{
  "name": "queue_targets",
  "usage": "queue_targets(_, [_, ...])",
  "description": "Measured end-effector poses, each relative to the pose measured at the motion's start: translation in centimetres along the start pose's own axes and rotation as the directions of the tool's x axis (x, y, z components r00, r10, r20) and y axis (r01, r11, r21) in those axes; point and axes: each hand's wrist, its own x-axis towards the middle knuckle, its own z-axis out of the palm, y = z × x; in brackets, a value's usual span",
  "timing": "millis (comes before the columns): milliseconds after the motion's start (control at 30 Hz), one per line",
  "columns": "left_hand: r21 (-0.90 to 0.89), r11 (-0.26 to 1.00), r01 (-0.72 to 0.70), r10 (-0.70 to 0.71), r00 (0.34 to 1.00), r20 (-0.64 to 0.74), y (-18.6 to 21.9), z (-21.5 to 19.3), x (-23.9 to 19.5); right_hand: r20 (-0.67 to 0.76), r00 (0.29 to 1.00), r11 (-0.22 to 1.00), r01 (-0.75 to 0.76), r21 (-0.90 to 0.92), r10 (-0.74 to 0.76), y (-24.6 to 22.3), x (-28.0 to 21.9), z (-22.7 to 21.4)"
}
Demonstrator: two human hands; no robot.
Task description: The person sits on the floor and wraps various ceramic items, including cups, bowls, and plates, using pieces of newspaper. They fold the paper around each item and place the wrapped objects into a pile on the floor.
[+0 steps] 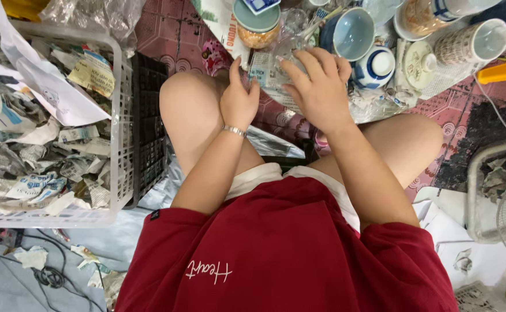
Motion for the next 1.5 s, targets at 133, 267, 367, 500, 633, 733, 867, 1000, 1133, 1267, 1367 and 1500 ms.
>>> queue_targets(133, [0.01, 0.995, -0.101, 0.101, 0.995, -0.021, -0.1, -0.2, -1.9, 0.003, 1.0, 1.0, 0.017, 0.013, -0.017, 0.4, -0.3, -0.3])
queue_targets(267, [0.313, 0.919, -0.239, 0.177, 0.961, 0.214, -0.9, 1.0, -2.1, -0.045, 0.999, 1.0, -0.022, -0.015, 0.021, 1.0, -0.4, 0.7])
queue_targets(367, [0.461, 0.835, -0.301, 0.139, 0.926, 0.351, -1.2, 2.6, -1.7, -0.112, 0.989, 0.995, -0.091, 0.05, 0.096, 1.0, -0.8, 1.4])
queue_targets(500, [0.508, 0.805, -0.305, 0.117, 0.922, 0.368, -0.9, 3.7, -0.4, -0.195, 0.969, 0.988, -0.145, 0.043, 0.151, 0.1, -0.8, 2.4])
queue_targets(633, [0.456, 0.815, -0.358, 0.239, 0.924, 0.297, -1.0, 2.9, -0.8, -0.212, 0.966, 0.988, -0.154, -0.009, 0.148, 0.3, -0.5, 3.2])
queue_targets(733, [0.449, 0.805, -0.388, 0.34, 0.922, 0.187, -0.7, 1.7, -1.5, -0.131, 0.991, 0.999, 0.001, 0.037, 0.004, 2.3, -0.1, 2.7])
queue_targets(867, [0.42, 0.824, -0.38, 0.371, 0.922, 0.106, -0.1, 0.8, -1.9, -0.034, 0.999, 0.997, 0.016, 0.073, -0.014, 3.4, -0.3, 1.9])
queue_targets(1000, [0.425, 0.834, -0.353, 0.308, 0.936, 0.172, 0.3, 0.8, -1.6, 0.049, 0.999, 0.993, -0.023, 0.119, 0.018, 2.6, -0.5, 1.1])
queue_targets(1133, [0.371, 0.857, -0.358, 0.326, 0.934, 0.148, 0.9, 0.6, -2.1, 0.077, 0.995, 0.99, -0.072, 0.124, 0.063, 1.3, -0.1, 0.4])
queue_targets(1267, [0.371, 0.838, -0.401, 0.391, 0.914, 0.106, 1.4, 0.0, -3.2, 0.066, 0.995, 0.988, -0.08, 0.134, 0.071, 0.8, -0.3, -0.3])
queue_targets(1367, [0.378, 0.811, -0.446, 0.46, 0.886, 0.058, 2.1, -1.2, -4.3, 0.048, 0.995, 0.988, -0.088, 0.128, 0.082, 1.4, -1.2, -1.4])
queue_targets(1500, [0.3, 0.796, -0.525, 0.565, 0.823, -0.06, 2.7, -4.5, -5.7, 0.045, 0.993, 0.991, -0.113, 0.078, 0.11, 5.6, -2.8, -3.9])
